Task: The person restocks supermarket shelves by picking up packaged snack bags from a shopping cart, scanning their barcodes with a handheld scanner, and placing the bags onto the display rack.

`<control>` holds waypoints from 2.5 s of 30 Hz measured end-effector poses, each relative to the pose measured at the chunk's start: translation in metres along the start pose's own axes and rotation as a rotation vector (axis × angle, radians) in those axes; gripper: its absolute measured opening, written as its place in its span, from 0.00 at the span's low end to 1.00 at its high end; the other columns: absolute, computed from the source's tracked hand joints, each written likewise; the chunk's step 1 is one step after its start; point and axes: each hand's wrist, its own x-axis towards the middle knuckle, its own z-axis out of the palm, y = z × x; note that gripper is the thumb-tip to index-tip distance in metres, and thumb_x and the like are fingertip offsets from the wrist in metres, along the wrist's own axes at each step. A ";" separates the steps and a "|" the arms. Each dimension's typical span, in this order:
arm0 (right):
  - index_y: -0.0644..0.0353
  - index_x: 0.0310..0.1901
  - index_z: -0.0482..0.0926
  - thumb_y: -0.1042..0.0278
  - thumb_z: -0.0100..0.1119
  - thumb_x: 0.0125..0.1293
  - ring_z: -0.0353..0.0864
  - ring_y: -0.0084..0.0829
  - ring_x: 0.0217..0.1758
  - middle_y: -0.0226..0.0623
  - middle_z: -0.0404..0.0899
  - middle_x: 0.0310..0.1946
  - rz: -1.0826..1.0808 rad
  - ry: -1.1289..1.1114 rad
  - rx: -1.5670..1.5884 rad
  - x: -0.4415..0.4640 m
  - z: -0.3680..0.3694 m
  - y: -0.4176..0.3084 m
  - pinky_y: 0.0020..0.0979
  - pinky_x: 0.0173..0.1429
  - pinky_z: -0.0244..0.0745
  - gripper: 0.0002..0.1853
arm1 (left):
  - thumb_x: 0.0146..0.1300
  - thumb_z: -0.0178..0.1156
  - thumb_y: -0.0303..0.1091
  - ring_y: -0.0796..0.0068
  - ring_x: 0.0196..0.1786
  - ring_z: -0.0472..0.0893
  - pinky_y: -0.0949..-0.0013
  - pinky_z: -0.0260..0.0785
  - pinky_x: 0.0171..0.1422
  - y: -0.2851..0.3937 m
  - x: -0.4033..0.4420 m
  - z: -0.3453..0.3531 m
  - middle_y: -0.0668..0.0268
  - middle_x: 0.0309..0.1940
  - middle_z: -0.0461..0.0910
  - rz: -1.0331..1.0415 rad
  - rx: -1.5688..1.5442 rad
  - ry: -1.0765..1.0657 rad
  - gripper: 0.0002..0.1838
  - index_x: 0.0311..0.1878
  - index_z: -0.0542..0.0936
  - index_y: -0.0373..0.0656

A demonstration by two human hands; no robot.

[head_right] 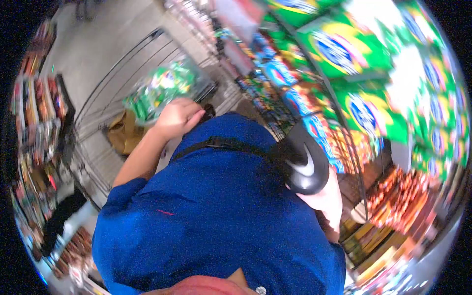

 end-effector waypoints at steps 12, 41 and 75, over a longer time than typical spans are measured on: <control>0.59 0.52 0.77 0.64 0.74 0.48 0.81 0.33 0.50 0.40 0.82 0.47 0.008 -0.319 -0.384 0.119 0.119 -0.066 0.33 0.56 0.75 0.28 | 0.62 0.54 0.45 0.48 0.48 0.79 0.53 0.71 0.54 -0.246 -0.232 0.061 0.48 0.43 0.80 -1.362 -0.042 -0.097 0.18 0.48 0.78 0.43; 0.61 0.56 0.74 0.64 0.73 0.49 0.79 0.34 0.54 0.42 0.80 0.51 0.606 -0.282 -0.708 0.194 0.209 -0.117 0.33 0.59 0.70 0.31 | 0.63 0.53 0.37 0.47 0.51 0.78 0.51 0.70 0.54 -0.410 -0.229 0.074 0.48 0.47 0.78 -1.708 0.152 0.212 0.15 0.49 0.72 0.39; 0.63 0.61 0.68 0.69 0.65 0.54 0.75 0.35 0.59 0.44 0.77 0.53 -0.422 -0.522 0.073 0.134 0.142 -0.162 0.34 0.64 0.66 0.31 | 0.72 0.50 0.34 0.71 0.52 0.77 0.63 0.72 0.57 -0.036 0.033 -0.188 0.65 0.50 0.77 -0.278 -1.536 1.082 0.11 0.52 0.71 0.42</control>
